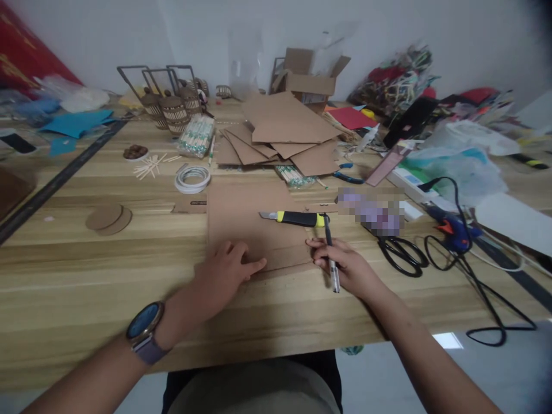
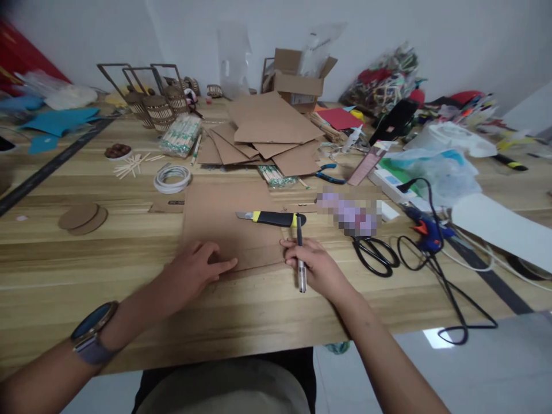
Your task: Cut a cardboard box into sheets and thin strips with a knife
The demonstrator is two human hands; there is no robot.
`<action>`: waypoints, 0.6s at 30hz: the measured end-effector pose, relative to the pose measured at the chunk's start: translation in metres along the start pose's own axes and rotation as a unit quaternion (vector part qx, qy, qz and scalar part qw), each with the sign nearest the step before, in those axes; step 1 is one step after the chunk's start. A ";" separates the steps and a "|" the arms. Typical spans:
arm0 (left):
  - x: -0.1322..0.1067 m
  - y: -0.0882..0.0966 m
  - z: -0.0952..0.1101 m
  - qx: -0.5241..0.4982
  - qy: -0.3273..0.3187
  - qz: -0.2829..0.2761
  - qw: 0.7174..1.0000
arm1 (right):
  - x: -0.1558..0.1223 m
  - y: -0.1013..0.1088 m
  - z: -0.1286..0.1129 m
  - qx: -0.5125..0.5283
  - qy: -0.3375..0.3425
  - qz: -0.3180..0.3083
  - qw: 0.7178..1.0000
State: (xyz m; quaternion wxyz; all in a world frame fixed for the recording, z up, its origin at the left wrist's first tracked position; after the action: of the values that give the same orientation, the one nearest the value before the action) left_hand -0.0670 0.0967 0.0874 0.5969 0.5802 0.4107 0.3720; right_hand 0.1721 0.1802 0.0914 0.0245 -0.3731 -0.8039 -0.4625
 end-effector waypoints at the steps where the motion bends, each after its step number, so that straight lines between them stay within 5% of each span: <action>1: 0.000 0.000 0.000 -0.002 -0.002 0.005 1.000 | 0.000 0.000 0.000 -0.002 0.000 0.001 1.000; 8: -0.001 -0.003 -0.001 0.009 -0.022 -0.012 1.000 | -0.002 0.001 0.006 -0.008 -0.012 0.001 1.000; 18: 0.020 0.034 -0.001 -0.013 -0.124 -0.115 0.986 | -0.002 0.001 0.008 -0.002 -0.069 -0.012 0.998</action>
State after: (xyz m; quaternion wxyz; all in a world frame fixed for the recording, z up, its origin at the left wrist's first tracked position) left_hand -0.0594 0.1176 0.1205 0.6893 0.5634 0.3924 0.2312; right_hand 0.1766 0.1854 0.0863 -0.0375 -0.3944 -0.8074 -0.4372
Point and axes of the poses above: each hand's wrist, its own x-axis towards the middle knuckle, its own y-axis out of the back of the hand, z = x × y, the point moved 6 cm from there along x, towards the middle knuckle, and after that the axes turned 6 degrees about x, right-handed, at the moved point
